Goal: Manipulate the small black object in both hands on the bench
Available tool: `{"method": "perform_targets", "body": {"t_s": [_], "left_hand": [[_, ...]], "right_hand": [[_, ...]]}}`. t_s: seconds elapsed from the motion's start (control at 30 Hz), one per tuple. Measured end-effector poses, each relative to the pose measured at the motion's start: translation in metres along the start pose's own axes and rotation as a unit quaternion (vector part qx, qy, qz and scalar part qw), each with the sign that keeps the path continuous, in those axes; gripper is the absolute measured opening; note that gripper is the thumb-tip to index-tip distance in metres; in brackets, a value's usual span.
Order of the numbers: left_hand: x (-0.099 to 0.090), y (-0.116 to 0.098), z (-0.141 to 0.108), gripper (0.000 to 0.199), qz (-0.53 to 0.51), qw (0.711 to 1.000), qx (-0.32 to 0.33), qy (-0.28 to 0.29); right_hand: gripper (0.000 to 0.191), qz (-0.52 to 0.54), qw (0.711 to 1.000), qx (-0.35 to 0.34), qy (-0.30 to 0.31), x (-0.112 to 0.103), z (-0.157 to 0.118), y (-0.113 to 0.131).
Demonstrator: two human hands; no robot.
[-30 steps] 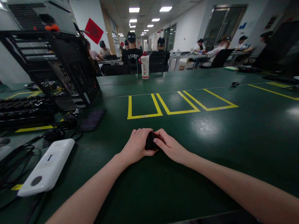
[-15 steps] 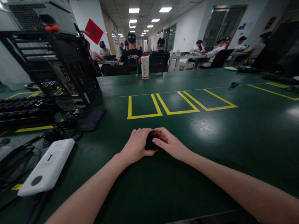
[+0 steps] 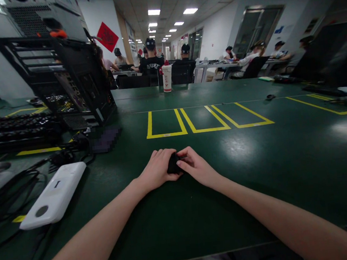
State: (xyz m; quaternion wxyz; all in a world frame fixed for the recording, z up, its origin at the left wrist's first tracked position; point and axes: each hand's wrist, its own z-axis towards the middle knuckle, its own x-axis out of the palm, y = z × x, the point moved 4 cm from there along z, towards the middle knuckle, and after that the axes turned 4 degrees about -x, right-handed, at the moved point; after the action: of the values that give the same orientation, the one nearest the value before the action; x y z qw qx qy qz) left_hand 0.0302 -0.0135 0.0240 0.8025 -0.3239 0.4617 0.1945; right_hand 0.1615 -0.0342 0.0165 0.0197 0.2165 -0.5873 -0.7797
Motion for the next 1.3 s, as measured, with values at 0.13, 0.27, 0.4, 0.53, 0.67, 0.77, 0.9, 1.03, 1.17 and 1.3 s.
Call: {"method": "perform_targets", "body": {"t_s": [0.13,0.27,0.4,0.53,0.67,0.77,0.9,1.03,1.17,1.3], "left_hand": [[0.000,0.001,0.000,0.057,-0.007,1.000,-0.002,-0.001],[0.000,0.001,0.000,0.057,-0.010,1.000,-0.005,0.000],[0.000,0.000,0.000,0.057,-0.009,1.000,-0.005,0.007],[-0.002,-0.001,0.000,0.057,-0.005,1.000,-0.008,0.009],[-0.002,-0.002,0.000,0.056,0.001,1.000,-0.003,0.008],[0.000,0.000,0.000,0.058,0.009,1.000,-0.004,0.003],[0.001,0.001,0.000,0.059,0.006,1.000,-0.001,-0.001],[0.001,0.001,0.000,0.058,-0.001,1.000,-0.005,0.004],[0.000,0.000,0.000,0.057,-0.006,1.000,-0.004,0.004],[-0.001,0.000,0.000,0.057,-0.010,1.000,-0.003,0.004]], "right_hand": [[0.021,0.008,0.999,0.022,0.026,-0.001,0.001,-0.002],[0.021,0.005,0.999,-0.006,0.048,-0.002,-0.003,0.005],[0.018,-0.012,0.999,-0.025,0.034,-0.003,-0.004,0.009],[0.015,-0.015,1.000,-0.023,0.014,-0.004,-0.001,0.007],[0.026,-0.006,1.000,0.006,0.022,-0.003,0.000,0.000],[0.023,0.018,0.999,0.001,0.045,-0.002,-0.001,0.000],[0.024,0.050,0.997,-0.025,0.059,-0.002,-0.004,0.006],[0.015,0.045,0.998,-0.019,0.043,-0.003,-0.003,0.007],[0.024,0.028,0.999,-0.004,0.024,-0.005,0.000,0.002],[0.026,0.034,0.998,0.018,0.049,-0.005,0.000,0.000]]}}
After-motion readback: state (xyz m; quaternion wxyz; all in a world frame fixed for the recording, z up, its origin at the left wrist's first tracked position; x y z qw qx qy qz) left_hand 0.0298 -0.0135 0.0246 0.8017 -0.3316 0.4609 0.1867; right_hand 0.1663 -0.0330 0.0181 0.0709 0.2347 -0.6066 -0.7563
